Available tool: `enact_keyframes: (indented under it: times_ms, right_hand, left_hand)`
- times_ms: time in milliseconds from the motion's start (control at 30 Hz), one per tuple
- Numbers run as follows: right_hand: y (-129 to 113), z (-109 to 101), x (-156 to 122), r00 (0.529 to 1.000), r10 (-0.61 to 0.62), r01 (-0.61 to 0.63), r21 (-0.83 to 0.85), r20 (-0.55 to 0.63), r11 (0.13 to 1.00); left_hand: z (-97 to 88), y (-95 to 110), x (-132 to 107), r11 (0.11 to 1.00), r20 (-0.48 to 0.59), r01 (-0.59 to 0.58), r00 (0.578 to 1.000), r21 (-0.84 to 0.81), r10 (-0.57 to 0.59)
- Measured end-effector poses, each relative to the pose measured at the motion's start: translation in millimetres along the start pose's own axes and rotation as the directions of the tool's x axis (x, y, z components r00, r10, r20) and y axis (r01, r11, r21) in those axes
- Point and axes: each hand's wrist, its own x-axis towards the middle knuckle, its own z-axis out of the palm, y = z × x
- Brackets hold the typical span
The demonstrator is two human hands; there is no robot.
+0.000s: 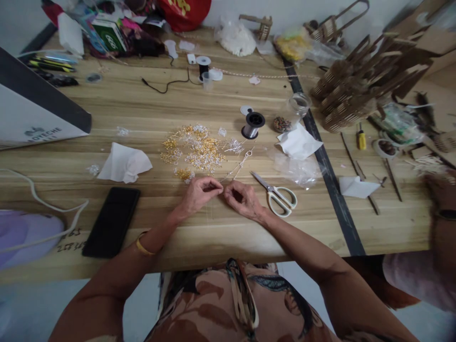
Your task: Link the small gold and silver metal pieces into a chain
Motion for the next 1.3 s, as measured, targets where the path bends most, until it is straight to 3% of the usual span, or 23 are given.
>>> enact_keyframes:
  times_ms: [1300]
  right_hand:
    - [2.0, -0.1, -1.0, 0.999, -0.013, 0.012, -0.012, -0.051, 1.000]
  left_hand:
    - [-0.6, 2.6, -0.4, 1.000, -0.005, 0.009, 1.000, -0.021, -0.009]
